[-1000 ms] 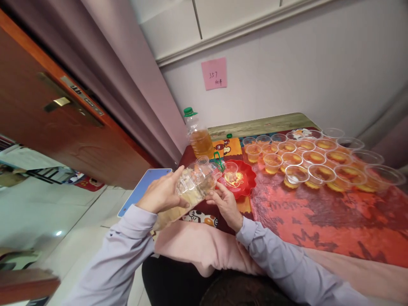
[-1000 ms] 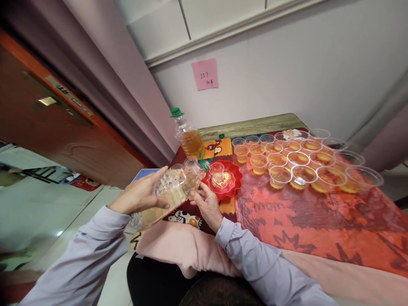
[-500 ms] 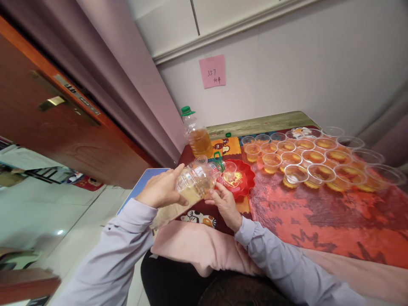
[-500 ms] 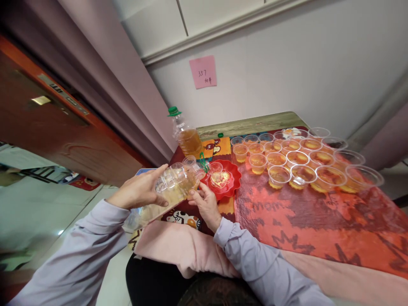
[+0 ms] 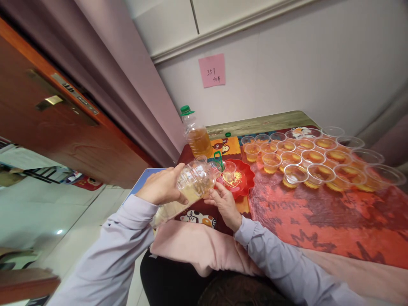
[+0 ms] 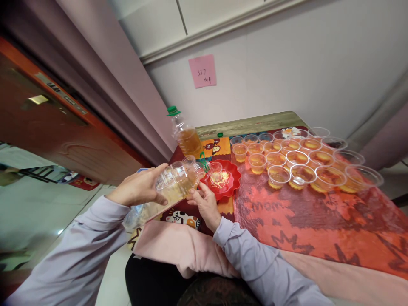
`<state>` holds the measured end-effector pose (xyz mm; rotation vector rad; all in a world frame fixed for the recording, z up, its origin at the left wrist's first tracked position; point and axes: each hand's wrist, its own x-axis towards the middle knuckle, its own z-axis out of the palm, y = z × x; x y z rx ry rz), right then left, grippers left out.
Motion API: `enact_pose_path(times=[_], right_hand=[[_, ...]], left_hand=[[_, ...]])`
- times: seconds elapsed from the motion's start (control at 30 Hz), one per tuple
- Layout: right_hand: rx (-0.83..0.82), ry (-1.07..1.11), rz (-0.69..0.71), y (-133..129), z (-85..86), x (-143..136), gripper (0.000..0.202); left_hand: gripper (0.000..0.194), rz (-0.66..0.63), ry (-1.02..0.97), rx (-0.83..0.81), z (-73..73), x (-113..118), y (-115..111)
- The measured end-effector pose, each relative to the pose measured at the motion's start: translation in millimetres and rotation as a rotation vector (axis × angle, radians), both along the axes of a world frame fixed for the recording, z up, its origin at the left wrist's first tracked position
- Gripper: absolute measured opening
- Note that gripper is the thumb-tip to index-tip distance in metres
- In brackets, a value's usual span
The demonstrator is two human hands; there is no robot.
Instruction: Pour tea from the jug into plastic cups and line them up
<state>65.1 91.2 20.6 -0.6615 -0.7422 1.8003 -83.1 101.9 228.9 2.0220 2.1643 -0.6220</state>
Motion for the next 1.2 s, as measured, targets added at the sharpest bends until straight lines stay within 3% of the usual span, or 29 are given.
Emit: enact_pose_path(times=[0.7, 1.2], right_hand=[[-0.064, 0.03, -0.008, -1, 9.2, 1, 0.065], [-0.019, 0.033, 0.016, 0, 11.5, 1, 0.062]], left_hand=[[0.118, -0.007, 0.041, -0.026, 8.6, 10, 4], [0.111, -0.005, 0.051, -0.026, 14.8, 12, 5]])
